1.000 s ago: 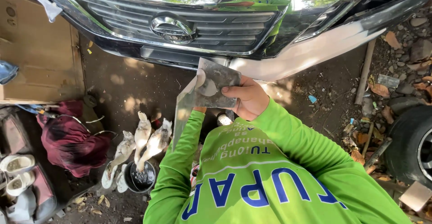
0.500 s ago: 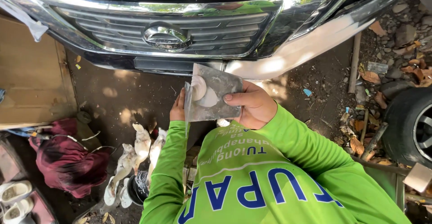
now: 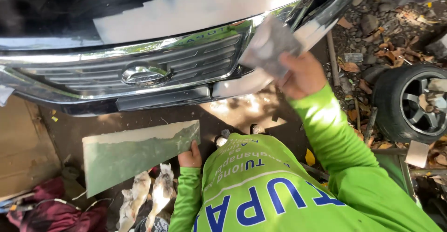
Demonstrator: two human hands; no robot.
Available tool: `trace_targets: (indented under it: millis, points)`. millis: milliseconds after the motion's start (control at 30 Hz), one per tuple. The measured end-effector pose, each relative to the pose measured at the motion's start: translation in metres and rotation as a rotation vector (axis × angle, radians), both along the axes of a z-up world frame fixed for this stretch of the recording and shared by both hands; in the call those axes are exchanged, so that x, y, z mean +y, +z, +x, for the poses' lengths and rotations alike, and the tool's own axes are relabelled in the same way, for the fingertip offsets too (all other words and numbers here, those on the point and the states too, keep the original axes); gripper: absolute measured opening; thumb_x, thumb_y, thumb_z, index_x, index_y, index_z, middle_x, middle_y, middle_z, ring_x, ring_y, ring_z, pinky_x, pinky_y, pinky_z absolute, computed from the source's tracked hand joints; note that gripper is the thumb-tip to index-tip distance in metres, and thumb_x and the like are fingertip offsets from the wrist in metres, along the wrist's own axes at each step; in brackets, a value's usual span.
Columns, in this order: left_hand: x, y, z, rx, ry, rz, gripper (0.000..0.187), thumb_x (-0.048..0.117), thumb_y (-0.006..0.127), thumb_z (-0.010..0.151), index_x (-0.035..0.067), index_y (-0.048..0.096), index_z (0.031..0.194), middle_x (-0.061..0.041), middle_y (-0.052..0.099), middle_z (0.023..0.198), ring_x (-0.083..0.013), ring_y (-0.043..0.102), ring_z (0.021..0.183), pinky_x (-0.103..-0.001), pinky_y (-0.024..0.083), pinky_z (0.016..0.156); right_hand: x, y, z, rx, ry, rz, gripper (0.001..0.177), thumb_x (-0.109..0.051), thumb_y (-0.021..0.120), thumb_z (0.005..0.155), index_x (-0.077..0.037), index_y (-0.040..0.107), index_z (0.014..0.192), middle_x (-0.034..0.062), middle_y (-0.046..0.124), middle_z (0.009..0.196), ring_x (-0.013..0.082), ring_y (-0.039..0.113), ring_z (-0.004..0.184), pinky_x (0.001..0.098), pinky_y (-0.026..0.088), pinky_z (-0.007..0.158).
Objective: The person sands the front bumper of a white car using a sanding block and sandpaper. They work on the lower edge and the area around the grille, switching between different pieces of sandpaper.
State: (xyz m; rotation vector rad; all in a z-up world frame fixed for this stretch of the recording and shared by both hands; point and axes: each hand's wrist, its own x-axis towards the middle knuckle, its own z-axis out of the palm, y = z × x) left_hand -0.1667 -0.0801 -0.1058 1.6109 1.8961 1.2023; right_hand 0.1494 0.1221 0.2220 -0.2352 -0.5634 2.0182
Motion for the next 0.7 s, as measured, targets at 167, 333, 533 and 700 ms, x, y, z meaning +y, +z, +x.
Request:
trace_targets:
  millis: [167,333,533,700]
  points:
    - [0.010,0.045,-0.014,0.041,-0.010,-0.040,0.022,0.014,0.060,0.102,-0.005,0.071,0.104,-0.024,0.070,0.096,-0.0438,0.066,0.085,-0.049,0.051,0.077,0.088,-0.041,0.069,-0.636,-0.665,0.419,0.022,0.002,0.054,0.116,0.002,0.058,0.137,0.0103,0.069,0.118,0.0218,0.067,0.100,0.0388,0.057,0.094]
    - [0.022,0.060,-0.007,0.076,-0.051,0.016,0.021,0.013,0.061,0.101,-0.005,0.072,0.098,-0.024,0.070,0.092,-0.0433,0.065,0.080,-0.049,0.051,0.072,0.194,-0.097,0.084,-2.034,-1.030,1.273,0.008,0.000,0.060,0.107,-0.003,0.065,0.102,0.0099,0.065,0.087,0.0254,0.062,0.081,0.0417,0.048,0.072]
    - [0.017,0.045,-0.007,0.049,-0.021,-0.083,0.022,0.015,0.065,0.100,-0.004,0.073,0.093,-0.023,0.071,0.087,-0.0419,0.066,0.076,-0.048,0.051,0.069,0.175,-0.084,0.029,-2.140,-1.034,1.506,0.038,-0.002,0.063,0.092,-0.001,0.061,0.130,0.0148,0.063,0.126,0.0382,0.059,0.115,0.0517,0.047,0.101]
    - [0.020,0.066,-0.010,0.056,-0.082,0.081,0.018,0.011,0.061,0.101,-0.004,0.072,0.102,-0.023,0.070,0.095,-0.0428,0.067,0.082,-0.049,0.053,0.074,0.137,-0.114,0.010,-2.160,-0.889,1.470,0.076,-0.019,0.070,0.085,0.009,0.044,0.150,0.0287,0.045,0.152,0.0537,0.045,0.135,0.0618,0.038,0.111]
